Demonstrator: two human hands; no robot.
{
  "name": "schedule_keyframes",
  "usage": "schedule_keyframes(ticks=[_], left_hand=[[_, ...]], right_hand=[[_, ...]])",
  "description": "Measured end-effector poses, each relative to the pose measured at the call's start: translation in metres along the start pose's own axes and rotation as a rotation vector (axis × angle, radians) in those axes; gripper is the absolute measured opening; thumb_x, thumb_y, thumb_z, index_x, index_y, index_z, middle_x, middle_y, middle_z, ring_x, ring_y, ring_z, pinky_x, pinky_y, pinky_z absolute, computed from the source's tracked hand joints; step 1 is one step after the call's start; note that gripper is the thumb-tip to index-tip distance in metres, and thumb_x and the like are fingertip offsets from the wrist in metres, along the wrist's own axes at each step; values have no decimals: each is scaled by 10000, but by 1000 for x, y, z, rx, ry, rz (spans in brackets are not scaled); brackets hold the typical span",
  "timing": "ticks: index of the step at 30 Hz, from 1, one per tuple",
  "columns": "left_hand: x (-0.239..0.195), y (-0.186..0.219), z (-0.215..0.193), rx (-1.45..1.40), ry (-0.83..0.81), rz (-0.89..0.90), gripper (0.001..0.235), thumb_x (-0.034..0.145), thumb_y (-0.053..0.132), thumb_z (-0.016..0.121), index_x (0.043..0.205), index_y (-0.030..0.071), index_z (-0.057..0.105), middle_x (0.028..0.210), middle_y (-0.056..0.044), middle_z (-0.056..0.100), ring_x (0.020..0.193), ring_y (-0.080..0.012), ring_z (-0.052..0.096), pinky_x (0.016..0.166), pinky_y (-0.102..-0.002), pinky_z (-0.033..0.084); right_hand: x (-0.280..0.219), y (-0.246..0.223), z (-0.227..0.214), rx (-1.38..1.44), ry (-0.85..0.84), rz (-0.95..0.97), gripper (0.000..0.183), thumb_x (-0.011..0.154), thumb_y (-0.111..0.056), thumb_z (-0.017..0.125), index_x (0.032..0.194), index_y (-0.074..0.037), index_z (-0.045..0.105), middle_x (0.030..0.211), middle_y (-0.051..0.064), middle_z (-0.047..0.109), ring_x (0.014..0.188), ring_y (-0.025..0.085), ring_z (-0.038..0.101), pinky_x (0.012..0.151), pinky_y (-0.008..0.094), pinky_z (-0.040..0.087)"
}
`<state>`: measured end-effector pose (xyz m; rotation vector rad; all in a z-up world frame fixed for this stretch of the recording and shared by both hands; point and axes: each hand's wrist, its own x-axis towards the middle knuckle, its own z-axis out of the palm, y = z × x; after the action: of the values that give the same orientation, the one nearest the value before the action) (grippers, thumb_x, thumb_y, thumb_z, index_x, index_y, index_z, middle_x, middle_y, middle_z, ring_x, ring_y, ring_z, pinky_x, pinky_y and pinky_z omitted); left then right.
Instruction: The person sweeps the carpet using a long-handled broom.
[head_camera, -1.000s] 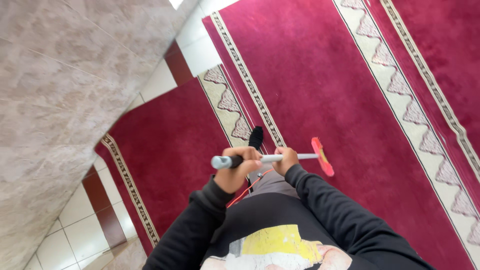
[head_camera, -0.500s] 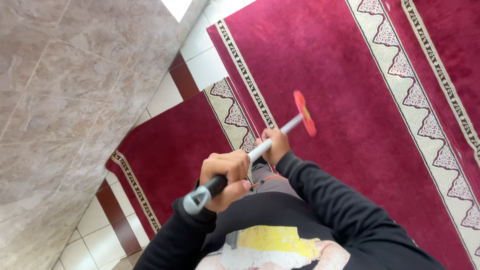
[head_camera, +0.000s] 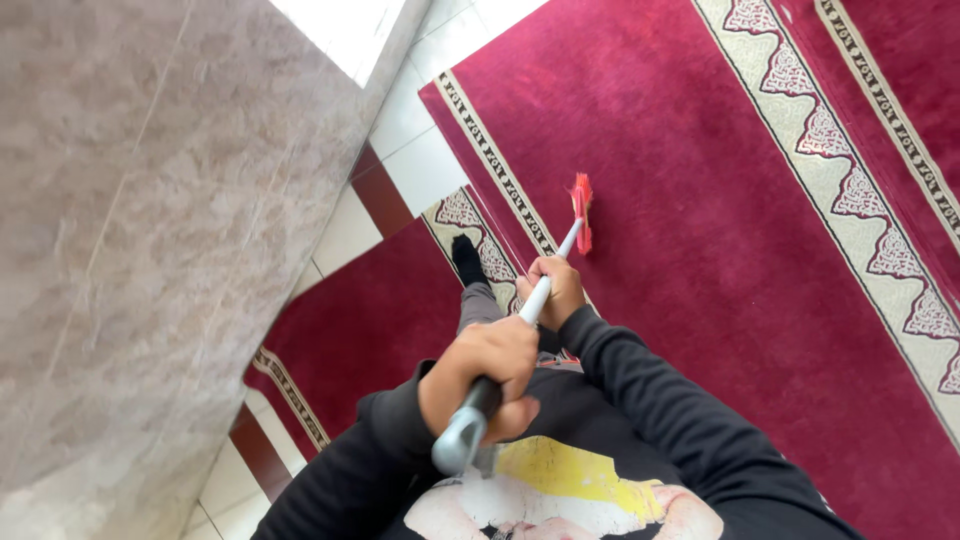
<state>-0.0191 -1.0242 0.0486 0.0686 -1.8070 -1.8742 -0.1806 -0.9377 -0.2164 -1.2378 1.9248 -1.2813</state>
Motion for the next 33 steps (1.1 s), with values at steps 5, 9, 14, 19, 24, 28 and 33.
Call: schedule_keyframes(ticks=[5,9,14,19,24,28,33], left_hand=[[15,-12,-83,-118,-95,13,268,816,-34,679,692,70,465,690,-53,520,677,-239,533,660,-320,436],[33,-62,-120,-280,54,-264,250,892,-8,627,739,52,439,700,-70,477,625,-218,488,655,-322,460],[62,-50,-138,-24,-35,-34,213,753,-19,650,728,64,454,719,-90,515,708,-271,536,722,-369,465],[91,-2,-187,82,-244,104,273,673,-36,681,647,111,453,649,-28,489,645,-279,525,694,-386,425],[100,-10,-229,-40,-132,86,256,701,-67,646,669,76,436,643,-61,486,628,-274,517,662,-371,430],[100,-47,-242,-242,35,-257,278,791,-67,636,697,56,404,654,-85,450,626,-247,457,681,-368,441],[113,-58,-225,-60,55,-101,187,684,-38,613,737,26,445,655,-98,479,663,-285,508,746,-393,487]], right_hand=[[30,-18,9,-100,-129,20,345,738,-151,820,670,-70,492,647,141,570,653,360,580,603,440,476],[53,28,39,-230,-104,280,329,769,-164,814,661,-77,515,664,140,612,674,368,610,592,435,483],[130,27,83,-82,33,156,248,774,-111,744,684,-57,520,682,157,557,611,311,584,594,403,488],[193,-52,83,16,52,89,241,806,-95,716,690,-49,509,697,148,549,614,309,564,650,406,514],[193,-61,78,-128,39,14,279,791,-124,755,667,-73,510,651,142,565,685,354,582,630,439,487],[168,-9,88,-286,11,163,333,739,-157,804,626,-70,503,622,146,585,658,381,570,586,464,466],[200,32,123,-175,11,119,249,735,-114,739,657,-83,504,664,142,553,647,348,572,605,432,469]])
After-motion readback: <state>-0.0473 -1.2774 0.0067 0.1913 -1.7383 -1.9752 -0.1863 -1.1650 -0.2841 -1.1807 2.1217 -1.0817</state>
